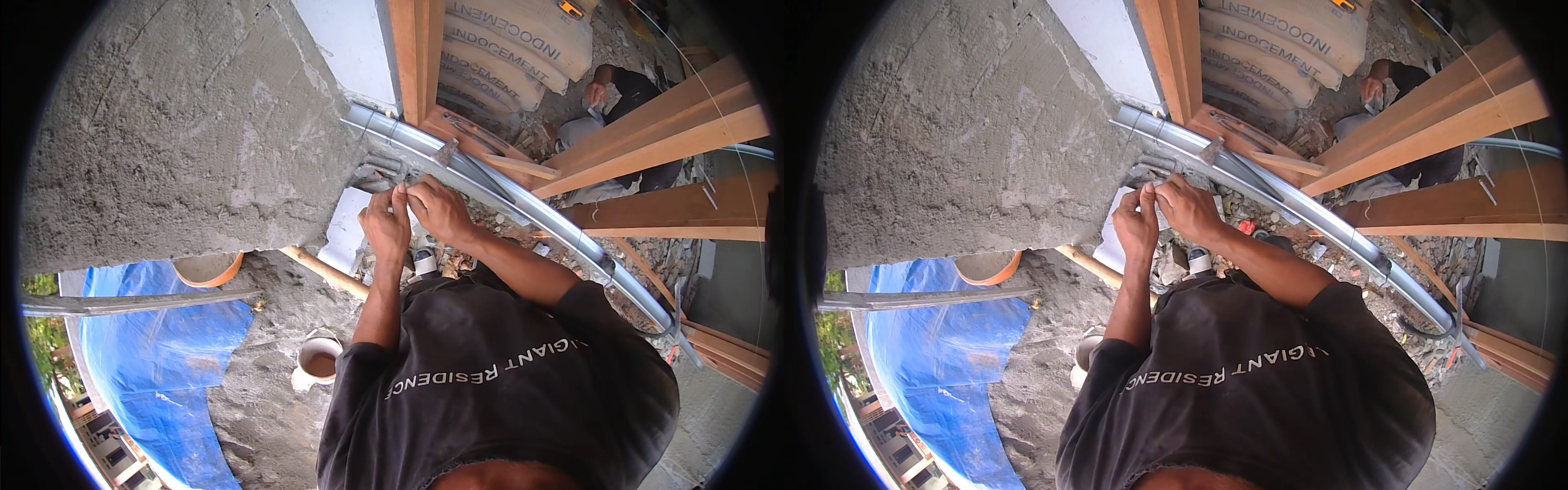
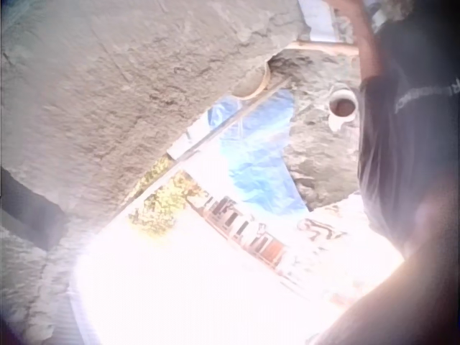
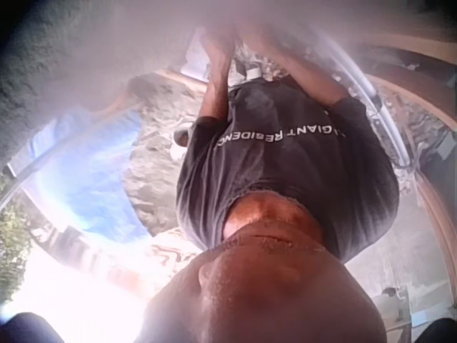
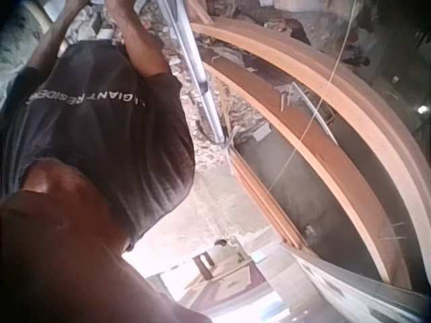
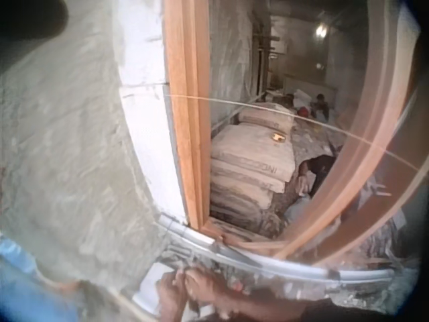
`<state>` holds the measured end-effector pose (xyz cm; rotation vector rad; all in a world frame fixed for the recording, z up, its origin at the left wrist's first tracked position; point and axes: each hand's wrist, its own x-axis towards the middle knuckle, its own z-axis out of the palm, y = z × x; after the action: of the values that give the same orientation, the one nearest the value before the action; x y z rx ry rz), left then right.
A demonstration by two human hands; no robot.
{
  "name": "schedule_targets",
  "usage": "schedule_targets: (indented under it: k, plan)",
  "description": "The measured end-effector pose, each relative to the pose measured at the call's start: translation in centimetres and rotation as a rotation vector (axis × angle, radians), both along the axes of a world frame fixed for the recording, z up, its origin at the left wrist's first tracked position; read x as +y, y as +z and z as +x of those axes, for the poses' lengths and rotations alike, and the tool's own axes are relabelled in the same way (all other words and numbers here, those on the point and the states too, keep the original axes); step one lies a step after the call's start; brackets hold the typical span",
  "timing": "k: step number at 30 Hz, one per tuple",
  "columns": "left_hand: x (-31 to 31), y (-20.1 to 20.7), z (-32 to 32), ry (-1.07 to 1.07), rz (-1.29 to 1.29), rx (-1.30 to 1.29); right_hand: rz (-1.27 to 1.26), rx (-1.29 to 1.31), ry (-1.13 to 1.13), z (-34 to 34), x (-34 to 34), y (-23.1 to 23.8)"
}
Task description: The person positions a curved metal frame against a concrete wall and secures it using wire ties and pliers. They repeatedly wrap wire around the frame and wall anchors, then twist and tighten the wire to fasten the frame in place.
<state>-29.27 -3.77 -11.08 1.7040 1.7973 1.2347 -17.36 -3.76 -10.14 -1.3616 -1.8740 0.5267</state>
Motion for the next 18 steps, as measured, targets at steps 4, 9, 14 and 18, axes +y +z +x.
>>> schedule_targets:
  k: [4,9,14,18]
  plan:
    - [-0.3,-1.4,1.2,0.079,-0.049,-0.020,-0.074,0.092,0.059,0.8,0.3,-1.1]
    - [-1.4,-2.0,3.3,0.207,-0.122,-0.094,-0.194,0.219,0.197,2.1,0.2,-3.0]
    - [-2.7,-3.8,5.8,0.306,-0.228,-0.692,-0.393,0.266,0.311,3.7,-0.2,-3.0]
    - [-2.2,-6.3,6.0,0.378,-0.055,-0.848,-0.500,0.159,0.433,5.8,-0.8,-5.2]
